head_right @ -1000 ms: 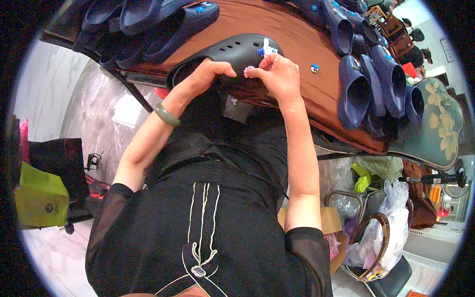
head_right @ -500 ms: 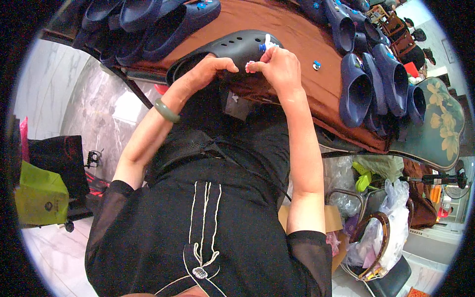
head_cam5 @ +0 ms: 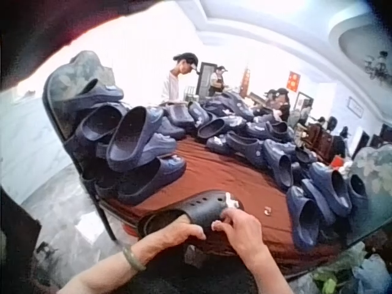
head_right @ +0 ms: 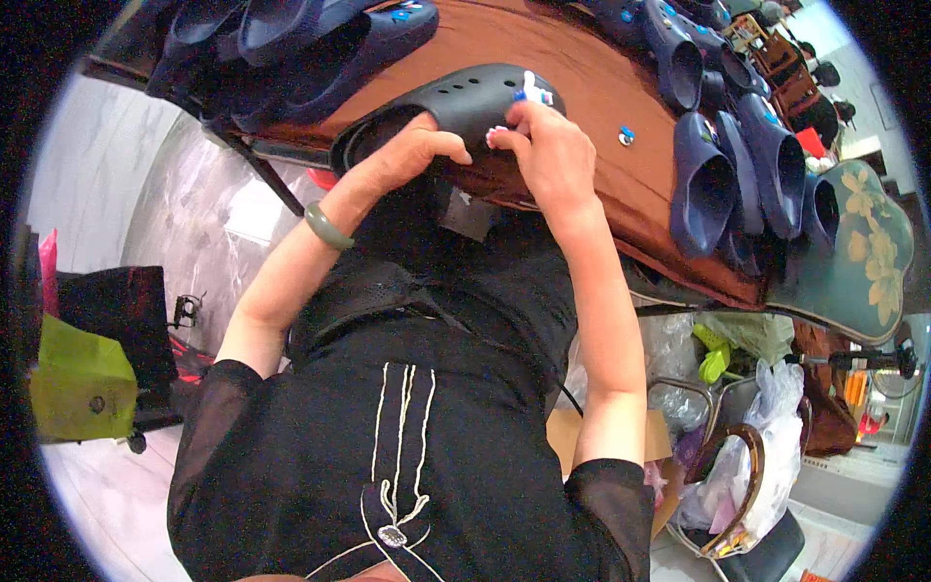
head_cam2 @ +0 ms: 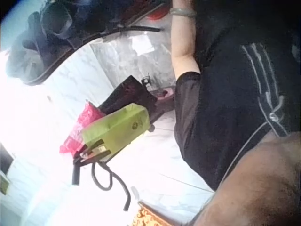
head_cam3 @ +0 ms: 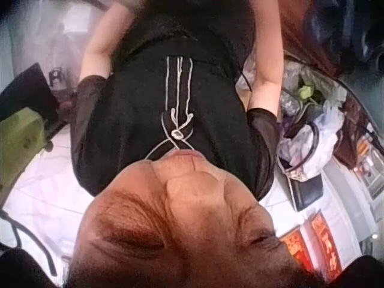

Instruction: Attaching decorative charms (jibbitz) to rubber clog-style shoes.

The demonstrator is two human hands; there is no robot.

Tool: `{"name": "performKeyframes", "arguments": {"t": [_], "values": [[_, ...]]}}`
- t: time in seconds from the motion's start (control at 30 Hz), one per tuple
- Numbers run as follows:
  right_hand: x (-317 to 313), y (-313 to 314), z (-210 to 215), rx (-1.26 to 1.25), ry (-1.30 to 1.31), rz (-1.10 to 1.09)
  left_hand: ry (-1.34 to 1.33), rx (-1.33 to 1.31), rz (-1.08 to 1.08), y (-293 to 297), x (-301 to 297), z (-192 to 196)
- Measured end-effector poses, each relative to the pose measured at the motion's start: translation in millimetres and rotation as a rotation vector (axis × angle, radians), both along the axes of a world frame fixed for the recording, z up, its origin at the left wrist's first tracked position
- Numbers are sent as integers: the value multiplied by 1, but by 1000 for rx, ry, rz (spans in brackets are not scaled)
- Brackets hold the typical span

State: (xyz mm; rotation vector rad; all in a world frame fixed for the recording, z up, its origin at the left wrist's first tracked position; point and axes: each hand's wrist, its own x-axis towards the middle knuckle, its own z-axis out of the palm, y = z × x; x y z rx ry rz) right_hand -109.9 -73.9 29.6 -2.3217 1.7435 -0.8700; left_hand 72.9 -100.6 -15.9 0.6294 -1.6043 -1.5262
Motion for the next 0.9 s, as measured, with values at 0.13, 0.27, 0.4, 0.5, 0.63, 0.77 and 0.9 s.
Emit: {"name": "performKeyframes", "arguments": {"t": [0.13,0.27,0.4,0.5,0.63,0.77,0.9], "values": [[-6,10,-22,-245,-74,30,115,-37,-3,13,-2,-3],[-7,17,-5,-323,72,171,212,37,61,15,5,-11],[-2,3,29,-106,68,291,206,-6,42,17,6,-11],[10,-26,41,-39,42,371,243,3,60,18,3,-10],[32,-45,63,249,282,354,169,3,67,12,6,-15],[41,-53,61,150,594,290,169,57,49,15,4,-15],[49,-61,56,161,642,221,207,30,74,14,3,-22]]}}
